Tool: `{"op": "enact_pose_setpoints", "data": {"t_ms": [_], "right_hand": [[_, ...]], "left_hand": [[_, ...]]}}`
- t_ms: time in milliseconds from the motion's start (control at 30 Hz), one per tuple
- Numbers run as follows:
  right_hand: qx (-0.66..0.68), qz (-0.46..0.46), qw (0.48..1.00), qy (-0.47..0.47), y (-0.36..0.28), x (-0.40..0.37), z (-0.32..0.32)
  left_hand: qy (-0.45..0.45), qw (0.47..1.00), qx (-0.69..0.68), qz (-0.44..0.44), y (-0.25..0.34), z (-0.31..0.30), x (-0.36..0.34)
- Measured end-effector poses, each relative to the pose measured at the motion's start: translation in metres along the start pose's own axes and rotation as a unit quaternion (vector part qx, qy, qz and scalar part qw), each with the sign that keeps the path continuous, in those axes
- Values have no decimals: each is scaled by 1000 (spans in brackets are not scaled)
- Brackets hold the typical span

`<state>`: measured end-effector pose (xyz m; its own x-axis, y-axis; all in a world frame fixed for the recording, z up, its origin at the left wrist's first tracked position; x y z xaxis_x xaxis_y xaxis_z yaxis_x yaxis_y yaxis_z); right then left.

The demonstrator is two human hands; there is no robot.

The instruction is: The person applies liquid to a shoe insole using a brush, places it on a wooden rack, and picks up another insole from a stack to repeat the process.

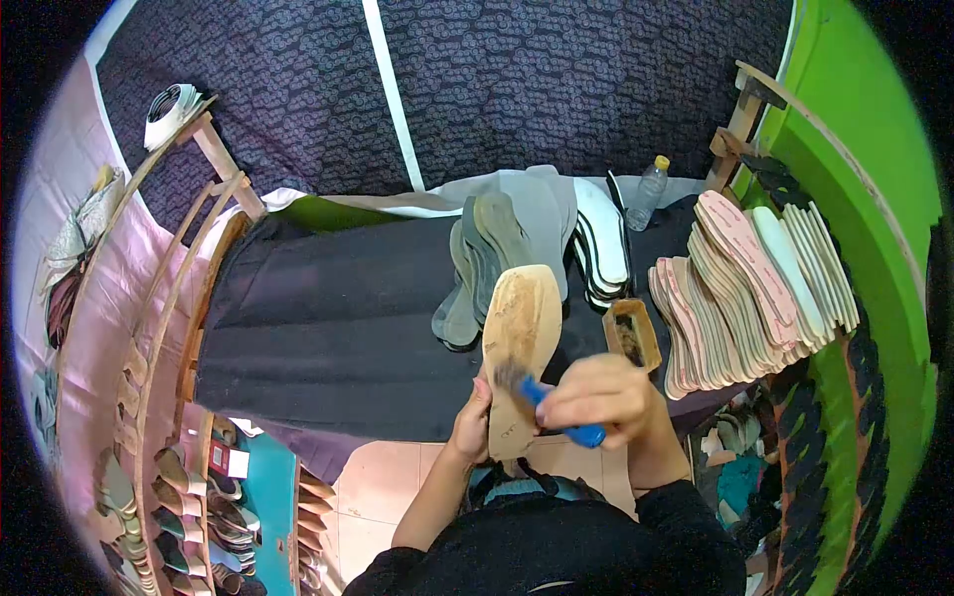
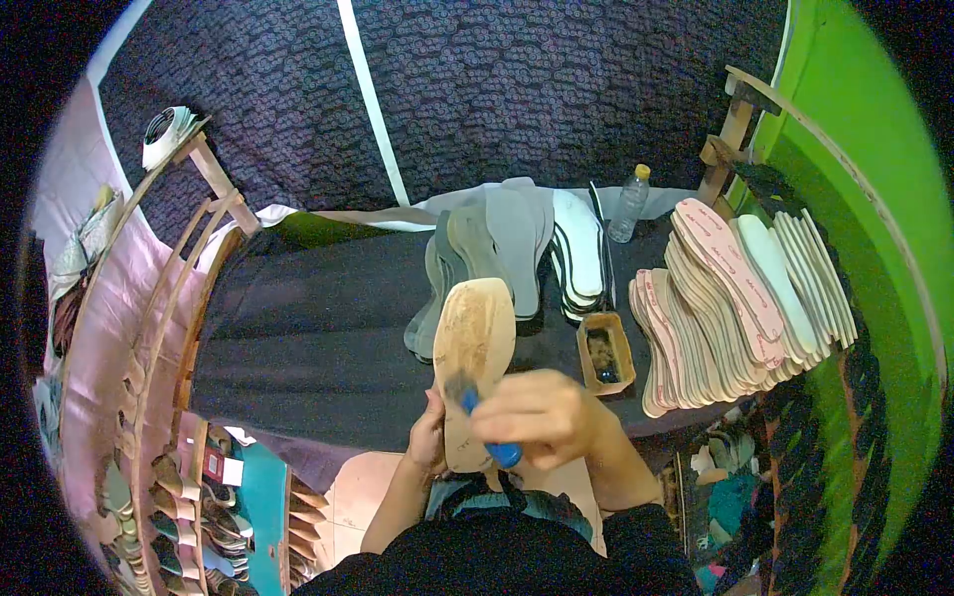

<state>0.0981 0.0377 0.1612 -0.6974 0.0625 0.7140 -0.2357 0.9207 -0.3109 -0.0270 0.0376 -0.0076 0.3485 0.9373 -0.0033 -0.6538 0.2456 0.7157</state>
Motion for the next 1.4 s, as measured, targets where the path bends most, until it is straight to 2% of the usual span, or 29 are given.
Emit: {"op": "enact_pose_setpoints", "data": {"t_ms": [33, 67, 133, 167, 200, 267, 367, 400, 467, 500, 533, 600, 667, 733, 767, 800, 900, 933, 1000, 1100, 1133, 1200, 1300, 1333, 1400], "right_hand": [[60, 33, 997, -48, 0, 0, 7], [60, 34, 997, -47, 1, -1, 8], [35, 18, 999, 20, 3, -1, 3], [-27, 33, 998, 55, 2, 2, -5], [-118, 48, 987, 102, 1, 4, -10], [-155, 47, 981, 107, 2, 6, -16], [-9, 12, 1000, 22, 2, -4, -4], [-9, 12, 1000, 22, 2, -5, -5], [7, 60, 996, 65, 6, -8, -11], [-11, 79, 990, 117, 9, -10, -20], [-58, 99, 981, 158, 14, -16, -28], [-150, 112, 954, 232, 14, -17, -40], [-149, 94, 958, 224, 12, -17, -42], [-28, 34, 996, 79, 7, -10, -23], [-6, 58, 997, 60, 3, -8, -16], [-6, 59, 996, 60, 2, -5, -15], [-71, 137, 974, 165, 7, -9, -29], [-124, 130, 960, 214, 9, -13, -35], [-184, 131, 945, 238, 7, -10, -40], [-58, 93, 989, 104, 1, -3, -25], [-23, 108, 991, 79, 1, -4, -17], [-49, 127, 987, 89, 4, -7, -17], [-158, 170, 948, 218, 8, -17, -32], [-178, 161, 940, 245, 6, -14, -35], [-213, 125, 939, 240, 3, -12, -33]], "left_hand": [[-41, 998, 47, 21, 13, 14, -1], [-41, 998, 47, 20, 13, 14, 0], [-9, 1000, -20, 9, 8, 8, 0], [-58, 998, -14, -29, 3, 0, -3], [-59, 998, -13, -28, 3, 0, -4], [-114, 992, -57, -20, 4, 7, -4], [-62, 998, 5, -1, 6, 5, -3], [-36, 999, 35, 5, 7, 3, -4], [-39, 999, -2, -6, 5, 2, -5], [-76, 997, -25, -13, 3, 1, -4], [-114, 992, -47, -18, 3, 2, -3], [-119, 991, -52, -16, 4, 2, -4], [-137, 989, -49, -17, 6, 5, -5], [-129, 990, -48, -12, 5, 3, -5], [-121, 991, -48, -10, 5, 2, -5], [-121, 991, -48, -11, 5, 2, -5], [-139, 989, -41, -8, 5, 5, -6], [-137, 989, -52, -13, 4, 4, -6], [-136, 989, -61, -15, 5, 4, -5], [-125, 990, -64, -15, 3, 3, -6], [-118, 991, -55, -7, 3, 0, -6], [-111, 993, -47, -1, 4, -1, -6], [-121, 992, -45, 0, 8, 5, -6], [-102, 994, -50, -6, 6, 4, -7], [-82, 995, -54, -10, 6, 3, -6]]}}
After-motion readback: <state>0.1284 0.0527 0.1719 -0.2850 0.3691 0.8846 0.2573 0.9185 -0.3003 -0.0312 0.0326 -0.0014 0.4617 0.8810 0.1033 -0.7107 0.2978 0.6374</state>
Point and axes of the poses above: each hand's wrist, its own x-axis towards the middle knuckle, its own z-axis out of the palm, y = z × x, the point moved 6 cm from there along x, towards the middle knuckle, and after that the axes turned 7 degrees about -y, right-handed, at the moved point
